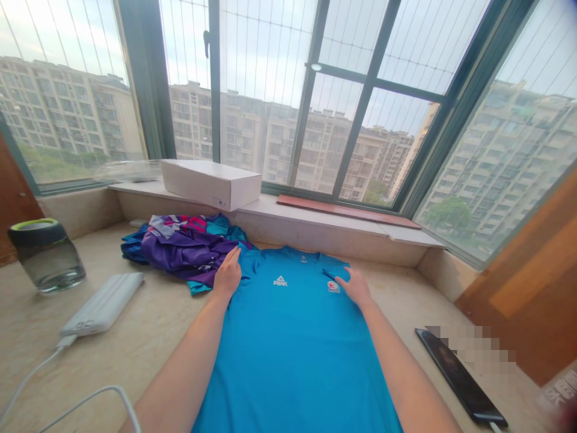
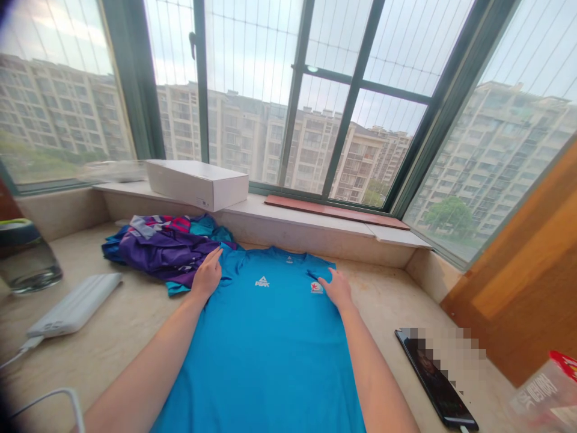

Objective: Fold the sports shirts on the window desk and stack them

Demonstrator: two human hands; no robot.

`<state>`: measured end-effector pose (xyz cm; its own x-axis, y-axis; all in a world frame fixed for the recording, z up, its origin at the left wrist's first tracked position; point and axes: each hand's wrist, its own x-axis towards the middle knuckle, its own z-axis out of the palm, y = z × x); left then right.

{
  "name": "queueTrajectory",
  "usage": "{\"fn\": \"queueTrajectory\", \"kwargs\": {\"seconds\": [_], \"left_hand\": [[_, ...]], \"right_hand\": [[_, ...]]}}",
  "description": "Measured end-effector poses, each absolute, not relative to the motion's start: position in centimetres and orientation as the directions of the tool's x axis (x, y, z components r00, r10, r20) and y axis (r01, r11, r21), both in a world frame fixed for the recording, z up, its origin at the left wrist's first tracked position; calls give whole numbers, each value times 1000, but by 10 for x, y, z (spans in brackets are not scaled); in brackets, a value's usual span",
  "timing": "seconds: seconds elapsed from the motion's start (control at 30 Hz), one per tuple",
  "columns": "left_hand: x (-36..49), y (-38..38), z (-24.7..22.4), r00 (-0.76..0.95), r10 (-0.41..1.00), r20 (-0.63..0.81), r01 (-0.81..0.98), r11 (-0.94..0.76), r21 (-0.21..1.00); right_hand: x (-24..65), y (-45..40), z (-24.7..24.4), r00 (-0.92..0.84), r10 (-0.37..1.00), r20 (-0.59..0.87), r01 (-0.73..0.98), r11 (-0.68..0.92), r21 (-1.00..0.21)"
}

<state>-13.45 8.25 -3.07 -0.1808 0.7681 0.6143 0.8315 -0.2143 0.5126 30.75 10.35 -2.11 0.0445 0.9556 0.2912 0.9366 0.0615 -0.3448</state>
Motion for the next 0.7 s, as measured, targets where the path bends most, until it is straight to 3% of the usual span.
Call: {"fn": "queueTrajectory", "kwargs": {"seconds": [0.17,0.4,0.57,0.7], "left_hand": [[-133,83,-32,-189,777,601,826,-206,525],[-134,83,-32,-206,782,588,817,-193,543],[-133,82,-32,-222,783,581,812,-182,555],[-132,82,-31,-227,787,573,811,-173,559]], "right_hand": [[316,90,-34,175,967,185,948,-116,-295],[318,88,-34,229,961,153,948,-184,-260],[317,85,-27,242,948,206,944,-181,-275],[313,81,-13,116,962,248,953,-37,-301]]}}
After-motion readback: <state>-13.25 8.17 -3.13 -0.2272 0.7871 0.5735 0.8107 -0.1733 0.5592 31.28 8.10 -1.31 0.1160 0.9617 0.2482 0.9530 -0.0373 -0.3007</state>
